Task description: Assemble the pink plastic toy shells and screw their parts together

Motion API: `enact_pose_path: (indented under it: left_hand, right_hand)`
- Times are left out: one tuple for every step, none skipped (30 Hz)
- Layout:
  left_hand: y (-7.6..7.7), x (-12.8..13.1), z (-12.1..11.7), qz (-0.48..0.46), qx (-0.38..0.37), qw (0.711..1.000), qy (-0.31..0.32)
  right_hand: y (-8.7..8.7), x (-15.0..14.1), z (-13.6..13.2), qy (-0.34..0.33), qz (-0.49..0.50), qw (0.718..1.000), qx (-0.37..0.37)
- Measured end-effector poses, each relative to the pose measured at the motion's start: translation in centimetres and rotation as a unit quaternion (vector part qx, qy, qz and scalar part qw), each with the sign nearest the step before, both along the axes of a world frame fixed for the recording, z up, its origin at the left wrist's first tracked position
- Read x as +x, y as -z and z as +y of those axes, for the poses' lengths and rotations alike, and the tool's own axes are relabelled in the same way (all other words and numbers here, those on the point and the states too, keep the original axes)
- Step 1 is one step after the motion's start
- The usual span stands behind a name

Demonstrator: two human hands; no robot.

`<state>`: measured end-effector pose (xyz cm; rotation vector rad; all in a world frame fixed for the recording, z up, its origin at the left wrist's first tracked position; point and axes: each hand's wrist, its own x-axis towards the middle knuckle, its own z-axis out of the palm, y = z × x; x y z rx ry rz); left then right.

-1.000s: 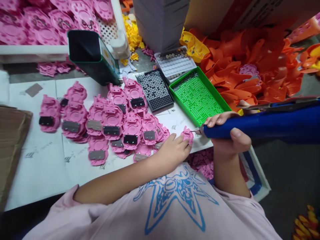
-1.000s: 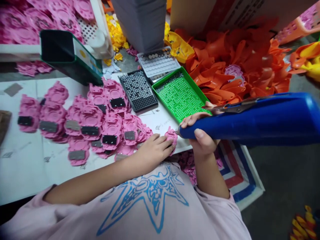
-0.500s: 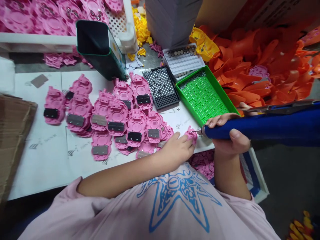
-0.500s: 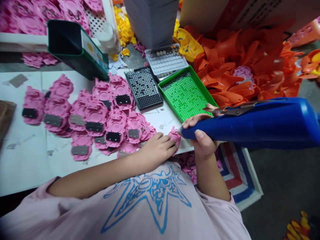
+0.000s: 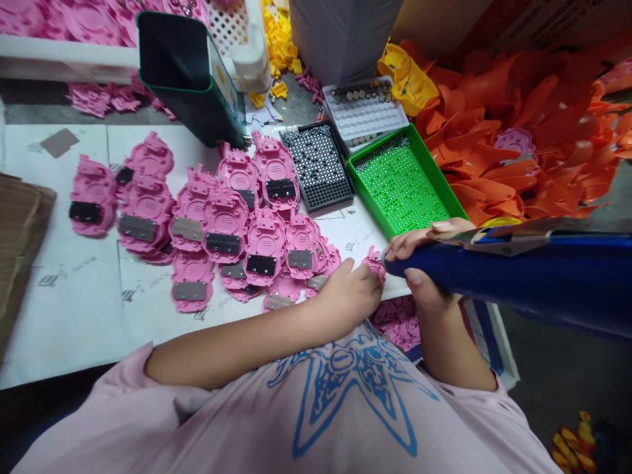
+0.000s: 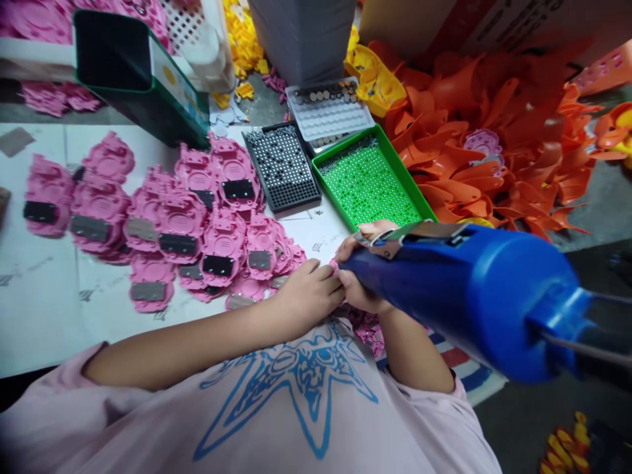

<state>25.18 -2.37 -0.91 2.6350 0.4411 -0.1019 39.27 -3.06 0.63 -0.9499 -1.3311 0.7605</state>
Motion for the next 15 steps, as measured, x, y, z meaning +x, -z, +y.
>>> enact_pose_path:
  left_hand:
    - [0.0,0.0,0.0,0.001,-0.002,1.000,-0.003]
    - [0.1,0.1,-0.1,0.001,-0.002,1.000,-0.006]
    - [0.1,0.1,-0.1,0.001,0.000,1.000,-0.007]
    - [0.1,0.1,-0.1,0.001,0.002,1.000,-0.006]
    - [0.1,0.1,0.0,0.003,0.003,1.000,-0.002]
    - [0.1,0.1,0.0,0.005,0.004,1.000,0.002]
    - [0.0,0.1,0.1,0.008,0.008,1.000,0.005]
    - [0.0,0.1,0.1,0.010,0.013,1.000,0.006]
    - [0.0,0.0,0.1,0.010,0.020,1.000,0.006]
    - [0.1,0.0,0.1,0.009,0.029,1.000,0.005]
    - [0.1,-0.1,0.0,0.004,0.039,0.999,0.004]
    - [0.2,-0.2,0.0,-0.002,0.047,0.999,0.003]
    - [0.3,-0.3,-0.1,-0.009,0.052,0.999,0.004]
    - [0.4,-0.5,-0.1,-0.015,0.056,0.998,0.006]
    - [0.5,-0.6,-0.2,-0.019,0.057,0.998,0.007]
  right_hand:
    - [0.1,0.0,0.1,-0.002,0.001,1.000,-0.002]
    - [0.2,0.1,0.1,-0.001,0.006,1.000,-0.004]
    - [0.4,0.1,0.1,0.000,0.011,1.000,-0.011]
    - [0.5,0.2,0.1,0.002,0.017,1.000,-0.020]
    - [0.6,0.3,0.0,0.008,0.021,0.999,-0.031]
    - [0.7,0.3,0.0,0.010,0.024,0.999,-0.042]
    - [0.6,0.4,-0.1,0.009,0.027,0.998,-0.053]
    - [0.4,0.5,-0.2,0.006,0.033,0.997,-0.064]
    - [0.0,0.6,-0.2,0.002,0.044,0.996,-0.074]
    - [-0.5,0.9,-0.3,0.005,0.058,0.995,-0.081]
    - [-1.2,1.2,-0.3,0.014,0.070,0.994,-0.088]
    - [-2.0,1.6,-0.4,0.038,0.082,0.992,-0.086]
    - [-2.8,2.0,-0.4,0.076,0.092,0.990,-0.074]
    - [-3.5,2.6,-0.4,0.121,0.100,0.986,-0.056]
    - [-4.1,3.2,-0.5,0.165,0.104,0.980,-0.037]
